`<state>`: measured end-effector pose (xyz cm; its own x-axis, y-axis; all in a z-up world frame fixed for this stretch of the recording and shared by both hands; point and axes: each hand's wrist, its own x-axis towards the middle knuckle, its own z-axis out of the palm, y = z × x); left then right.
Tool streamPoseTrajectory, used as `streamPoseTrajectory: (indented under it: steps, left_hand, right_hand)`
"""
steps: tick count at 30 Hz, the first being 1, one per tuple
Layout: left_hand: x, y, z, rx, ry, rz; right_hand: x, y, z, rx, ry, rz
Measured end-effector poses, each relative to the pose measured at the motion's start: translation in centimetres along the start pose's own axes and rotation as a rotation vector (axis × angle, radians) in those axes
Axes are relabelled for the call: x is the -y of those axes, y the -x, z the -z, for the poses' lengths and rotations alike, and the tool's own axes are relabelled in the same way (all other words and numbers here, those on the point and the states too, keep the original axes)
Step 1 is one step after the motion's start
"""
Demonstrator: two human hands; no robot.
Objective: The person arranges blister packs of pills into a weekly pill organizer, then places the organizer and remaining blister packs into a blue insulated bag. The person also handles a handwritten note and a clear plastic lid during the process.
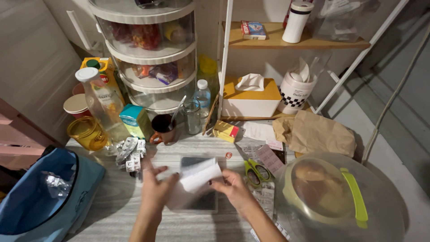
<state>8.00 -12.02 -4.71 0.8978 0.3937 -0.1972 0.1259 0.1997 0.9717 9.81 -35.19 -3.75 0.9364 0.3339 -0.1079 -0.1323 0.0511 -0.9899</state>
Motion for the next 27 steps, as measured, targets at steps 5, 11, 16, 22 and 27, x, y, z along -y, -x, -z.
streamPoseTrajectory:
  steps: [5,11,16,22,27]
  left_hand:
    - [-0.6,0.4,-0.5,0.306,-0.344,0.021]
    - [-1.4,1.6,-1.9,0.252,-0.203,-0.118]
    - [0.4,2.4,-2.6,0.019,0.088,0.131]
    - [4.7,3.9,-5.1,0.018,0.005,0.063]
    - [5.9,4.1,-5.1,-0.025,-0.135,0.030]
  right_hand:
    - [-0.5,-1.6,0.9,0.021,-0.022,-0.001]
    - [1.1,-1.9,0.3,-0.214,0.316,0.323]
    - [1.6,-0.3,-2.4,-0.463,0.235,0.016]
    - [0.2,0.1,-3.7,-0.312,-0.232,-0.257]
    - [-3.4,-0.2,-1.3,-0.235,-0.068,-0.284]
